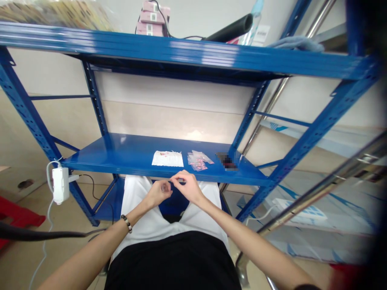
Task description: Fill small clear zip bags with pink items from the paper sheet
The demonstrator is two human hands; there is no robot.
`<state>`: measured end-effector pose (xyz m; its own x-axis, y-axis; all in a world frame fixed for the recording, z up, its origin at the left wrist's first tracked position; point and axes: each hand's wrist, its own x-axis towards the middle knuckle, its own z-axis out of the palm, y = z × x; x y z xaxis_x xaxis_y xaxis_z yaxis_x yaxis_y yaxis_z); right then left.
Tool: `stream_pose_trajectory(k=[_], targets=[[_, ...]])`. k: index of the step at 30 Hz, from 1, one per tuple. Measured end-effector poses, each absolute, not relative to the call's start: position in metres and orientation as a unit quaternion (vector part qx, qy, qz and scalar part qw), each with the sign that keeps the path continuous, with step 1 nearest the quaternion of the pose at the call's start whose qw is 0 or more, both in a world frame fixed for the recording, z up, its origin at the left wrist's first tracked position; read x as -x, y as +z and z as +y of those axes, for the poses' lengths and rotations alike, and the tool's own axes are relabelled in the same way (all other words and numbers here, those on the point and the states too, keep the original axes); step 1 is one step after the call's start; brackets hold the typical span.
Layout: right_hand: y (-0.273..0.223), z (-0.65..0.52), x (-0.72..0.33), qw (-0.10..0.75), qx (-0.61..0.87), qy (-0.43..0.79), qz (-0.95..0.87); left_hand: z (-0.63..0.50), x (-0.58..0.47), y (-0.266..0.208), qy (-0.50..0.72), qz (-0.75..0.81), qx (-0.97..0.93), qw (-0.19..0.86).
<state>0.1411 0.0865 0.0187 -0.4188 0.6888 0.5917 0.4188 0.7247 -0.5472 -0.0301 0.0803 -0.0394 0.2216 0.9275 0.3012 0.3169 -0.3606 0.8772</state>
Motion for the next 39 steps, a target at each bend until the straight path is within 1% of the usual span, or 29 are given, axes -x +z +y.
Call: stream_pose_trajectory(k=[2,5,7,11,15,19,23,25,29,31,33,39], targets=[[0.022,0.126,-0.128,0.415,0.372,0.155,-0.816,0.082,0.030,-0.037,0.461,0.448,-0.641,0.418],[0.028,0.185,-0.106,0.342,0.441,0.128,-0.820,0.078,0.032,-0.030,0.480,0.447,-0.584,0.478],[0.030,0.216,-0.094,0.306,0.486,0.105,-0.812,0.073,0.035,-0.025,0.492,0.447,-0.565,0.489],[0.028,0.253,-0.080,0.278,0.529,0.093,-0.797,0.068,0.041,-0.017,0.499,0.451,-0.546,0.500],[0.024,0.262,-0.078,0.257,0.541,0.078,-0.797,0.066,0.042,-0.013,0.498,0.447,-0.534,0.517],[0.023,0.257,-0.076,0.252,0.535,0.063,-0.804,0.067,0.041,-0.013,0.485,0.443,-0.555,0.510],[0.029,0.243,-0.071,0.271,0.517,0.058,-0.809,0.072,0.044,-0.017,0.494,0.447,-0.571,0.479],[0.035,0.229,-0.069,0.291,0.489,0.076,-0.819,0.074,0.046,-0.017,0.504,0.448,-0.564,0.476],[0.049,0.187,-0.074,0.338,0.310,0.197,-0.867,0.077,0.048,-0.013,0.521,0.445,-0.537,0.491],[0.054,0.165,-0.081,0.347,0.249,0.234,-0.873,0.077,0.049,-0.011,0.526,0.438,-0.535,0.495],[0.057,0.149,-0.088,0.341,0.230,0.239,-0.880,0.078,0.049,-0.011,0.530,0.426,-0.536,0.501],[0.053,0.143,-0.098,0.281,0.202,0.237,-0.908,0.080,0.054,-0.016,0.529,0.399,-0.526,0.534]])
